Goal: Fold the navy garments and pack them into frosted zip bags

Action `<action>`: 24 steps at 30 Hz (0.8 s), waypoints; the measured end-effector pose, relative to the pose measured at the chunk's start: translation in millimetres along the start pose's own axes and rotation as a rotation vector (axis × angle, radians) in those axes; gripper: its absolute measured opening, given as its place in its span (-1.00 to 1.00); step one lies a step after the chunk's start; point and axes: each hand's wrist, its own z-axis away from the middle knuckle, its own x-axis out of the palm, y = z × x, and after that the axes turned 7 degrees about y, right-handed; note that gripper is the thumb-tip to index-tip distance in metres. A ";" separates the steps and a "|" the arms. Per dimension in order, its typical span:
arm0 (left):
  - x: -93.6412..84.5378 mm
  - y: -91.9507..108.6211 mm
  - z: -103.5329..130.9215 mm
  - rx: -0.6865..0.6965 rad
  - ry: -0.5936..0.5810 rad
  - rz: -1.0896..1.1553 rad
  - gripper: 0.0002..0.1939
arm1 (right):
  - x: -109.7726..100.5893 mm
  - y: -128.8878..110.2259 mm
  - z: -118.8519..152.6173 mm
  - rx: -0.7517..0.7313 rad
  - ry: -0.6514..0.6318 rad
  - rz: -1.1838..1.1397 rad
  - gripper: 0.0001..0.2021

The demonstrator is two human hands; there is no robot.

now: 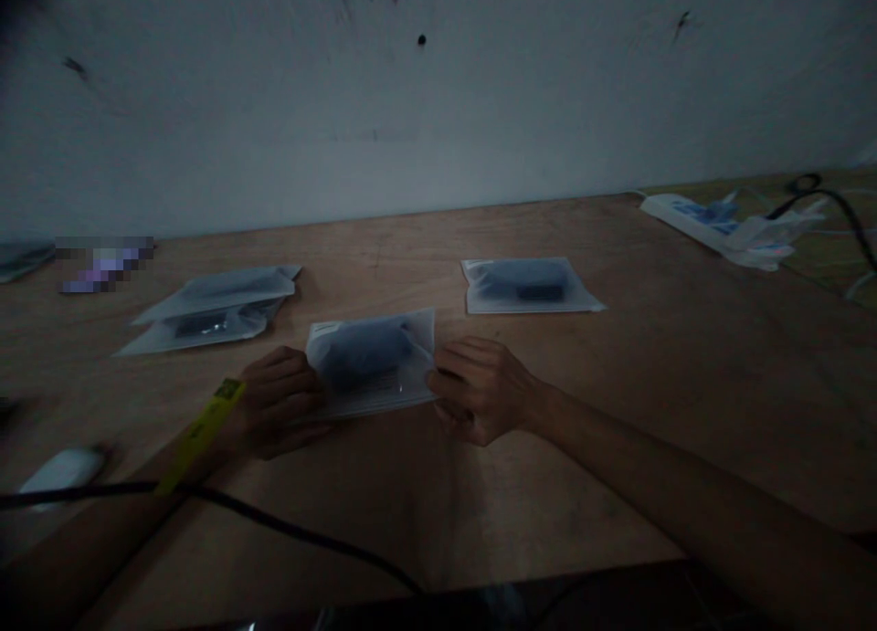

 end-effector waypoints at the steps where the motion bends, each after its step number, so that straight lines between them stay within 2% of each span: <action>1: 1.6 0.9 -0.1 -0.004 0.005 -0.009 -0.85 | 0.1 -1.0 -0.7 -0.017 0.018 0.003 -0.83; 5: -0.1 3.7 -3.7 0.021 -0.004 -0.041 -0.83 | -2.0 -6.3 -4.4 -0.116 0.083 0.005 -0.81; 8: -6.9 7.4 -8.7 0.023 0.019 -0.069 -0.87 | -6.2 -13.8 -9.3 -0.202 0.119 -0.013 -0.71; 12: -10.7 12.7 -12.2 -0.032 0.084 -0.133 -0.88 | -8.0 -26.9 -17.3 -0.303 0.046 -0.072 -0.65; 15: -7.5 12.2 -11.6 -0.041 0.191 -0.234 -0.80 | -2.6 -34.4 -20.0 -0.260 -0.004 -0.058 -0.67; 18: -4.0 9.6 -10.7 -0.029 0.243 -0.282 -0.79 | 5.0 -38.9 -18.5 -0.176 -0.038 0.029 -0.67; 24: -8.2 13.6 -12.6 -0.048 0.190 -0.259 -0.88 | 10.3 -42.8 -15.0 -0.037 -0.154 0.119 -0.63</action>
